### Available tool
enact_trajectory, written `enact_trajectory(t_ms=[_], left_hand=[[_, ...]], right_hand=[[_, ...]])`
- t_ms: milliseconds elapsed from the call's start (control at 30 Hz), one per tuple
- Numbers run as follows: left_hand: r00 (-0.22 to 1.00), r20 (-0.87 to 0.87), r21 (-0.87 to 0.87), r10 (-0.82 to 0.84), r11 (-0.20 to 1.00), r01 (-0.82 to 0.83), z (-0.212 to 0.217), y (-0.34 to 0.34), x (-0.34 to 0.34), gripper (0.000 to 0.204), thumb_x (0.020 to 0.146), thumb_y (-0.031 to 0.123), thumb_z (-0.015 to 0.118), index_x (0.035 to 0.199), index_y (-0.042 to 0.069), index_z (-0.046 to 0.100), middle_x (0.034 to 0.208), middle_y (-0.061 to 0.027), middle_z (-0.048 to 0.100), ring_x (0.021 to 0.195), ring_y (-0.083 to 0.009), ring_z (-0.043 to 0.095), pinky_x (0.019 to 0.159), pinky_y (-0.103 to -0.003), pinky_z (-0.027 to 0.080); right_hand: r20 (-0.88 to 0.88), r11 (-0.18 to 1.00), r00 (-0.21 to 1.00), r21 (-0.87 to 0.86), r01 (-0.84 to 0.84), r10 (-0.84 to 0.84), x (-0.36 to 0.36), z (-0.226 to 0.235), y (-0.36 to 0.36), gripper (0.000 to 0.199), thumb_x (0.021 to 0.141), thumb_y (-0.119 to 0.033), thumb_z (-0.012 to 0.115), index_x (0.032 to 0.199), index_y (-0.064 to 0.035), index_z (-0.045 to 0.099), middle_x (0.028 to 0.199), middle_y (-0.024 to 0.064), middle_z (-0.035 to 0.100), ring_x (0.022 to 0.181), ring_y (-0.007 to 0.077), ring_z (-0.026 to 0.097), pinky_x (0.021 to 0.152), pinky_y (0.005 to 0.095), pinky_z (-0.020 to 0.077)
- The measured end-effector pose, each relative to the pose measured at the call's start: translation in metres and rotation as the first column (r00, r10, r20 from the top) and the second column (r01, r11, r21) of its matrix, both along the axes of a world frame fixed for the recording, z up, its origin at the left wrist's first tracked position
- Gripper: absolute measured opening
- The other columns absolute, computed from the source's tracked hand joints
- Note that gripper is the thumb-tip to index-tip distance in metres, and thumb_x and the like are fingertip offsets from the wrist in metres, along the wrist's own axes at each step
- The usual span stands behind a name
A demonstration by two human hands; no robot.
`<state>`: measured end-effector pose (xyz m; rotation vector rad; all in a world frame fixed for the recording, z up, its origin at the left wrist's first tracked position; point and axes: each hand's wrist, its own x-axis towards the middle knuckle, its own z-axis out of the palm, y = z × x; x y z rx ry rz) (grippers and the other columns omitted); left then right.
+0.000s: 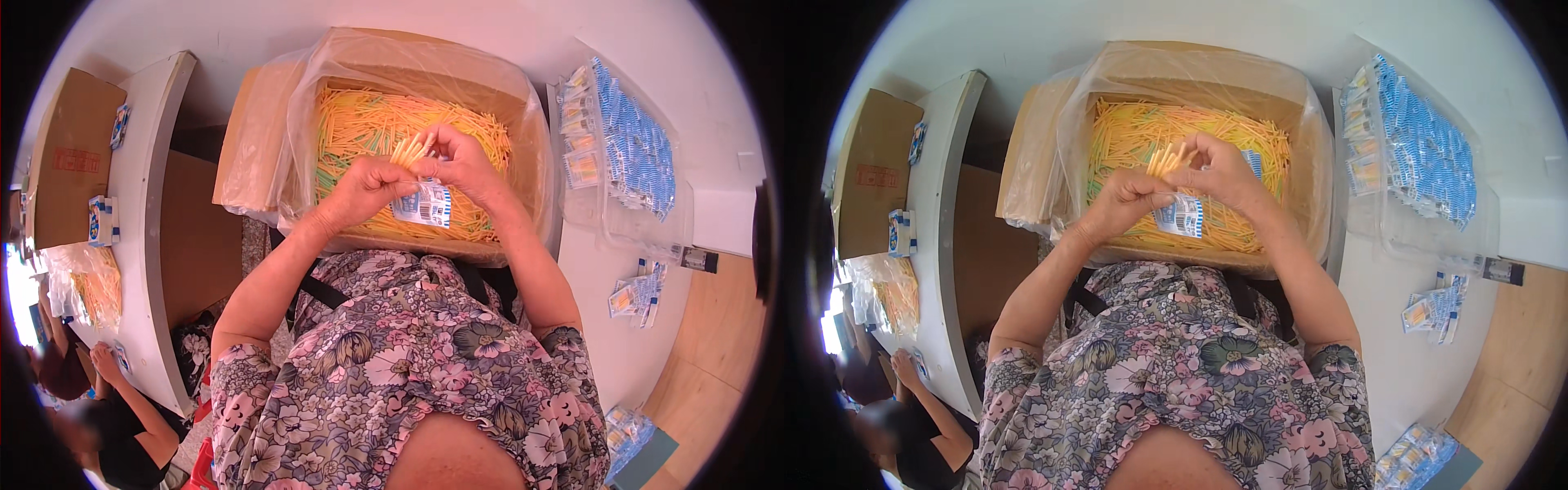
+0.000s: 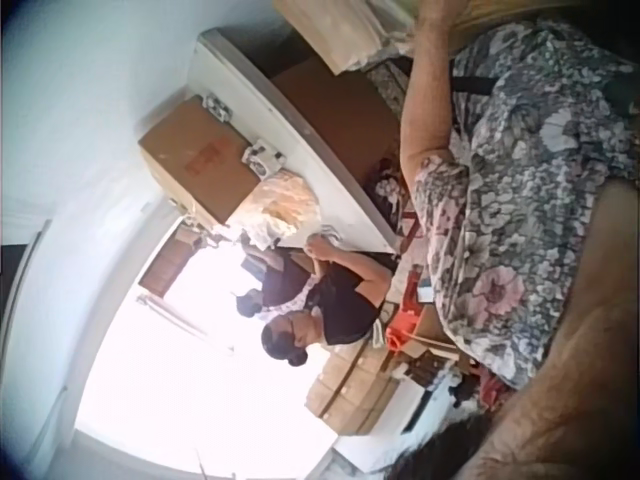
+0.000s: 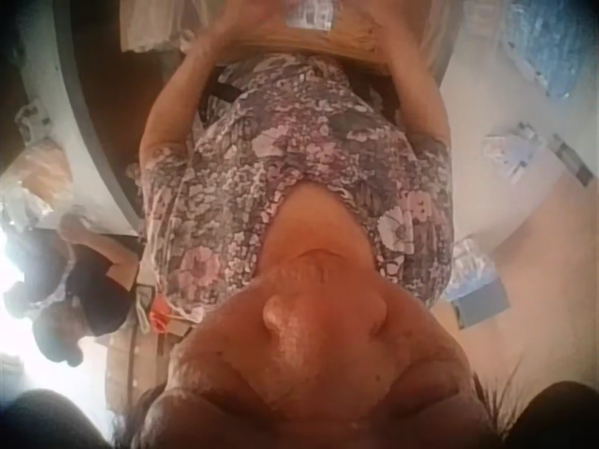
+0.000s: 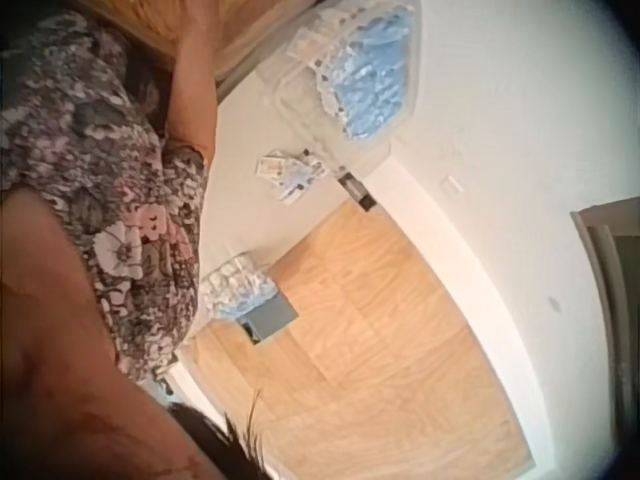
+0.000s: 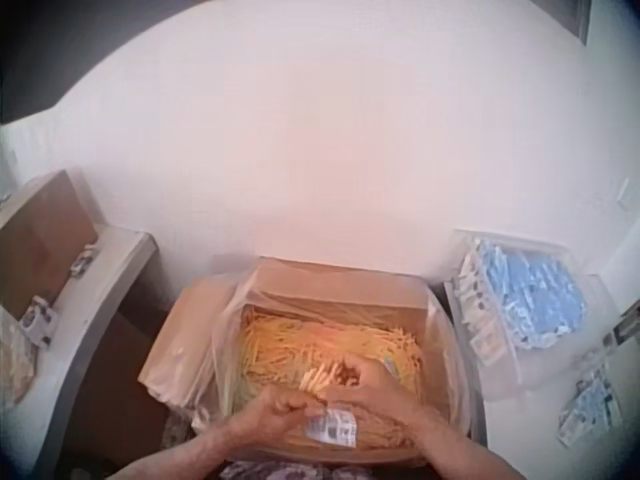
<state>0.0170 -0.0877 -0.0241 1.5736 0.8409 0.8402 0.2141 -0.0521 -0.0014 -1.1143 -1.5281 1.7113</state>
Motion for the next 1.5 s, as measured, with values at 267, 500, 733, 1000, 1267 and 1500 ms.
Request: enact_trajectory(t_ms=[267, 500, 733, 1000, 1267, 1500], left_hand=[[1.0, -0.003, -0.052, -0.002, 0.999, 0.002, -0.005, 0.002, 0.005, 0.012, 0.085, 0.009, 0.065, 0.088, -0.002, 0.066, 0.071, -0.0014, 0.062, 0.07, -0.0054, 0.055, 0.064, -0.023, 0.046], [0.958, -0.282, 0.187, 0.058, 0.982, -0.004, -0.014, 0.002, 0.007, 0.008, 0.08, 0.006, 0.068, 0.087, 0.003, 0.067, 0.071, -0.007, 0.063, 0.065, -0.0148, 0.059, 0.062, -0.027, 0.047], [0.999, -0.053, 0.224, 0.0, 0.975, 0.012, -0.02, 0.005, 0.012, 0.01, 0.081, 0.004, 0.066, 0.091, 0.002, 0.067, 0.08, -0.0078, 0.066, 0.071, -0.0146, 0.062, 0.064, -0.026, 0.047], [0.987, 0.118, -0.34, 0.111, 0.938, -0.065, -0.016, 0.012, 0.0, 0.014, 0.088, 0.01, 0.062, 0.094, -0.001, 0.068, 0.08, 0.0014, 0.063, 0.076, -0.0052, 0.055, 0.071, -0.022, 0.045], [0.958, 0.174, -0.385, 0.226, 0.912, -0.145, -0.019, 0.013, -0.001, 0.009, 0.081, 0.005, 0.068, 0.088, 0.0, 0.07, 0.081, -0.0018, 0.067, 0.075, -0.008, 0.059, 0.07, -0.021, 0.047], [0.984, 0.152, -0.305, 0.093, 0.951, -0.042, -0.006, 0.011, 0.007, 0.012, 0.079, 0.001, 0.069, 0.091, 0.001, 0.071, 0.097, -0.0063, 0.066, 0.086, -0.0098, 0.059, 0.076, -0.024, 0.048]], right_hand=[[-0.007, 0.934, 0.999, 0.356, -0.037, 0.042, -0.013, -0.003, -0.008, 0.038, 0.096, -0.032, 0.046, 0.12, -0.0033, 0.053, 0.111, 0.0134, 0.059, 0.106, 0.0206, 0.055, 0.092, 0.0341, 0.0412], [0.364, 0.911, 0.91, 0.411, 0.035, -0.199, -0.017, -0.01, -0.006, 0.039, 0.085, -0.038, 0.06, 0.08, 0.0006, 0.057, 0.067, 0.0143, 0.058, 0.063, 0.0191, 0.057, 0.059, 0.0332, 0.0445], [0.012, 0.811, 0.912, 0.461, 0.359, -0.41, -0.017, -0.021, -0.004, 0.025, 0.081, -0.023, 0.066, 0.074, -0.0002, 0.059, 0.063, 0.0063, 0.057, 0.059, 0.009, 0.051, 0.056, 0.0252, 0.043], [0.752, 0.877, 0.659, 0.324, -0.355, -0.011, 0.045, -0.046, -0.036, 0.024, 0.079, -0.026, 0.065, 0.078, -0.002, 0.062, 0.064, 0.0061, 0.059, 0.058, 0.0122, 0.055, 0.058, 0.0315, 0.0447], [0.051, 0.967, 0.979, -0.152, 0.203, -0.198, 0.057, 0.015, -0.023, 0.023, 0.085, -0.024, 0.064, 0.077, -0.0031, 0.059, 0.059, 0.0007, 0.053, 0.042, 0.005, 0.041, 0.037, 0.0228, 0.0303], [-0.153, 0.958, 0.954, -0.169, 0.233, -0.259, 0.025, 0.039, -0.009, 0.02, 0.085, -0.022, 0.065, 0.08, -0.0042, 0.06, 0.059, -0.0023, 0.052, 0.041, -0.0003, 0.037, 0.036, 0.0172, 0.0227]])
